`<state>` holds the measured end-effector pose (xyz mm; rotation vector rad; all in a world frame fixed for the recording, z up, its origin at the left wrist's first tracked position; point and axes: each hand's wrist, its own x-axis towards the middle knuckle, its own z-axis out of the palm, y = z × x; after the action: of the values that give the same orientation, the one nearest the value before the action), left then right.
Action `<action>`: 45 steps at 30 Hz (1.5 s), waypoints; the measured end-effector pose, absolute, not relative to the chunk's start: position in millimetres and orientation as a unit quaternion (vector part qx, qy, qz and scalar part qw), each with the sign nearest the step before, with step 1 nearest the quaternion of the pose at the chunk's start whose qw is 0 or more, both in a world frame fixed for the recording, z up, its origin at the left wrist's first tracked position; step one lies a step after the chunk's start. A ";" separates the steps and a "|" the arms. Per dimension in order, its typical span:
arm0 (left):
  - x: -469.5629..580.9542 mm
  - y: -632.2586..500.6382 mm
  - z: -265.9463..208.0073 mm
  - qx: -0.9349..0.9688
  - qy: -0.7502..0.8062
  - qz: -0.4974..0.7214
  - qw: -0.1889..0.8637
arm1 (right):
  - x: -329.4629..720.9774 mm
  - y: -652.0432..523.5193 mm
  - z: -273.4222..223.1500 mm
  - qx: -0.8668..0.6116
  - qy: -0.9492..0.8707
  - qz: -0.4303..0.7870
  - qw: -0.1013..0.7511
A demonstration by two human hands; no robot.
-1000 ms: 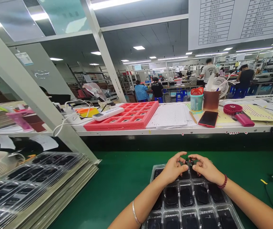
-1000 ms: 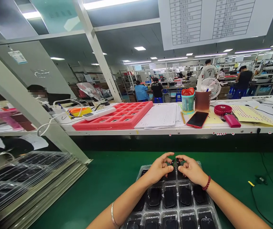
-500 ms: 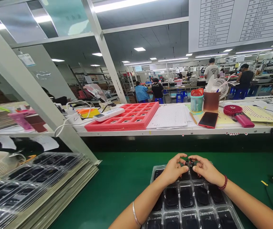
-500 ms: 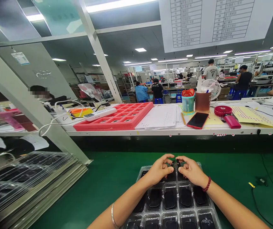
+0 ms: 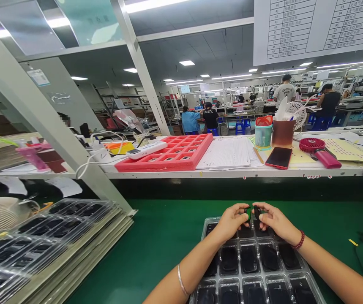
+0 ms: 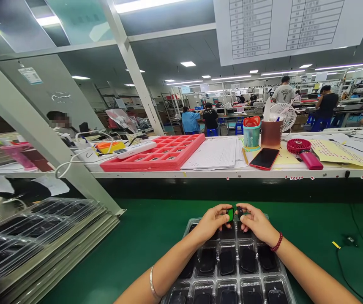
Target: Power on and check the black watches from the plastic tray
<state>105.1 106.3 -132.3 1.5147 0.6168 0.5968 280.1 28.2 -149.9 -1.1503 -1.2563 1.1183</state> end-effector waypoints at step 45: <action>102.4 110.4 -129.9 0.599 0.251 0.257 0.715 | 303.5 9.1 -110.0 -0.679 -0.718 0.009 0.153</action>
<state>102.4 110.4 -129.9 1.3271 0.5552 0.5696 303.5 9.1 -110.0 -1.9469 -2.0584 0.0272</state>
